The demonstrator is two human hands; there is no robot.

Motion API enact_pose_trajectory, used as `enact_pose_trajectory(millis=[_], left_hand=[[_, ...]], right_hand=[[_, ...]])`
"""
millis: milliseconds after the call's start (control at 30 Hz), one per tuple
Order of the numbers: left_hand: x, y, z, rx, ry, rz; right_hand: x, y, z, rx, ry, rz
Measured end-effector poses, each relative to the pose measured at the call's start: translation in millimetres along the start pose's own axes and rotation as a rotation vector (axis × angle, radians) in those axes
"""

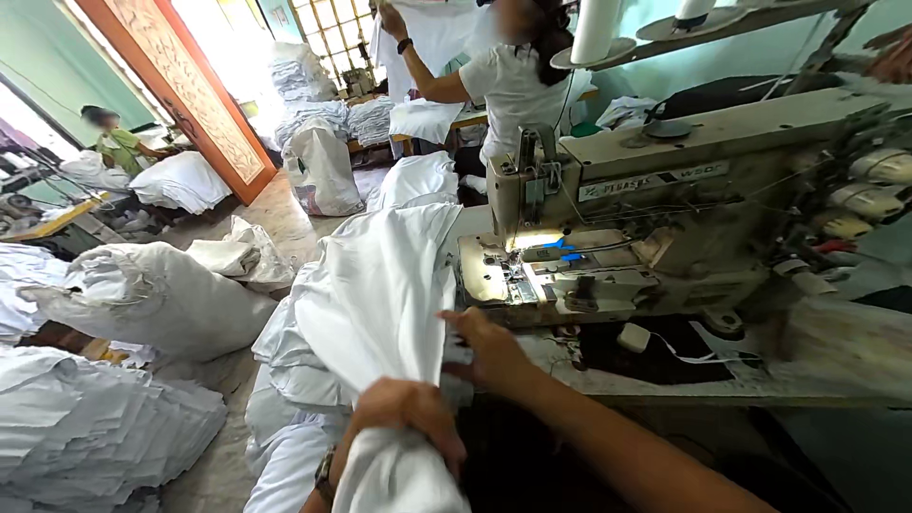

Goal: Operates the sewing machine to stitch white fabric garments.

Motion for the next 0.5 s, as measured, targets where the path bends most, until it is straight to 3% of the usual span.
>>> enact_pose_trajectory(millis=[100, 200, 267, 333, 433, 500], left_hand=[[0, -41, 12, -0.230, 0.116, 0.177], [-42, -48, 66, -0.201, 0.521, 0.081], [-61, -22, 122, 0.037, 0.827, -0.392], [-34, 14, 162, 0.389, 1.072, -0.996], [53, 42, 168, 0.895, 0.920, -1.426], [91, 36, 166, 1.306, 0.704, -1.264]], right_hand=[[-20, -37, -19, -0.028, 0.201, 0.060], [-29, 4, -45, 0.242, 0.244, 0.085], [-44, 41, -41, 0.406, 0.326, 0.145], [-64, 64, -17, 0.456, 0.417, 0.223], [-94, 79, 20, 0.348, 0.561, 0.197], [-107, 89, 31, 0.243, 0.610, -0.028]])
Point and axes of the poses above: each hand's wrist, its own z-axis away from the middle knuckle, its own y-axis out of the back of the hand, x = y × z, the point moved 7 cm from there along -z, towards the middle knuckle, and after that the axes turned 3 degrees about -x, right-handed, at the moved point
